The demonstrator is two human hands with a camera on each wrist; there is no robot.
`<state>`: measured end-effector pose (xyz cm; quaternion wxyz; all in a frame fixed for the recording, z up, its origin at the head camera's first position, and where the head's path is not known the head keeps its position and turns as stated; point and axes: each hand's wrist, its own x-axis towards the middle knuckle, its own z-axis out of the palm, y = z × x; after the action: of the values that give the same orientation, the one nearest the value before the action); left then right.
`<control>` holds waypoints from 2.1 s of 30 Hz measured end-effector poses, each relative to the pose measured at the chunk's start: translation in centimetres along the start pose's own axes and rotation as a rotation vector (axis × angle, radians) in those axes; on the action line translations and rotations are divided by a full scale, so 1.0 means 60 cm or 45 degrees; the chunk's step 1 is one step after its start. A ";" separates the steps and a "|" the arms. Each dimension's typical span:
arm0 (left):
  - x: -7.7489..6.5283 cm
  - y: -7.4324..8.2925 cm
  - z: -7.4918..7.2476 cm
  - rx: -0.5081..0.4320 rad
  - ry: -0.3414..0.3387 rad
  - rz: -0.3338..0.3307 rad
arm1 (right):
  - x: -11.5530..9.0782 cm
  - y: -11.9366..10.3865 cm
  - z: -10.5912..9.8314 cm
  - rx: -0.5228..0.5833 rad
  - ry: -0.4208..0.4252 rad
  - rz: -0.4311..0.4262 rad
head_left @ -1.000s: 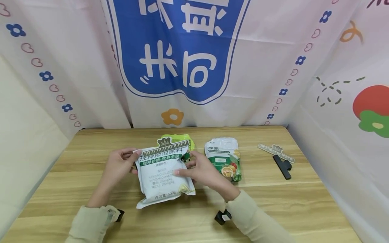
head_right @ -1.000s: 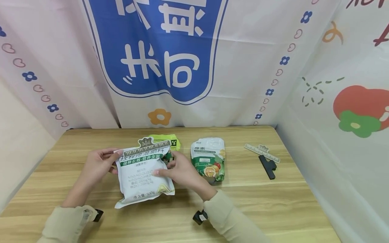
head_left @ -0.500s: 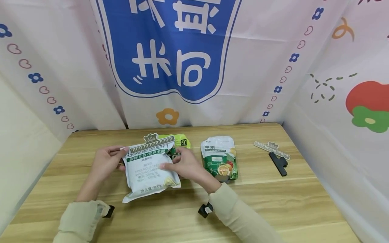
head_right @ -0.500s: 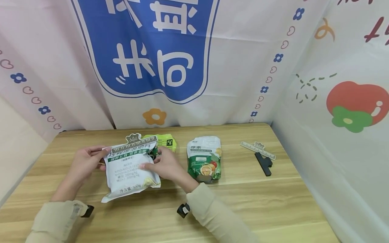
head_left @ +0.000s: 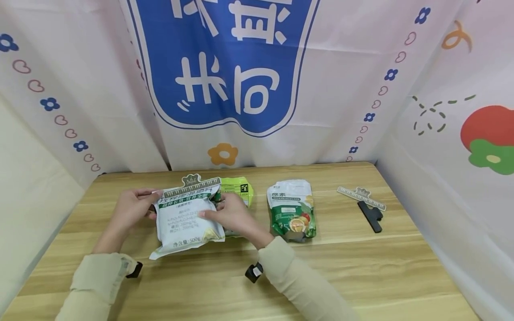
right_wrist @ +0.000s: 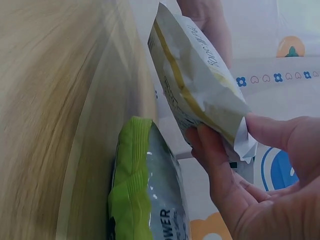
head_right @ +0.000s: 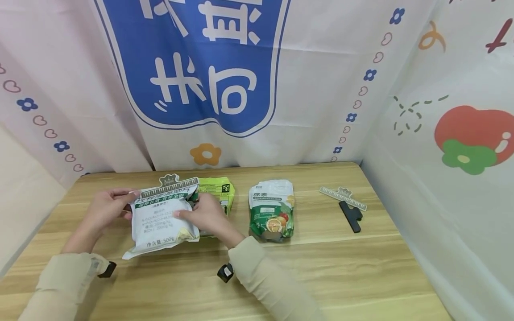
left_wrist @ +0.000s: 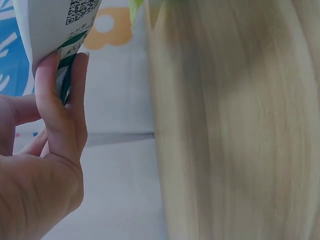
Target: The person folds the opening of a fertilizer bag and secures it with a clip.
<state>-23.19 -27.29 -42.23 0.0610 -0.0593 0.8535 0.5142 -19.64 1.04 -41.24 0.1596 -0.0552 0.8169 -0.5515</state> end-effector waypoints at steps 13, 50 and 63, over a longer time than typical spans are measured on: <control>0.027 -0.029 -0.036 0.033 -0.045 -0.059 | 0.025 -0.024 0.053 0.032 0.039 0.102; 0.094 -0.098 -0.090 0.101 -0.068 -0.205 | 0.099 -0.031 0.164 -0.094 0.131 0.218; 0.109 -0.103 -0.085 0.320 -0.005 -0.165 | 0.107 -0.029 0.162 -0.081 0.092 0.230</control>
<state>-28.82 -34.96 -46.32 0.1030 -0.1052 0.9054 0.3982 -22.72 -9.90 -44.23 0.1772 0.0338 0.8409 -0.5103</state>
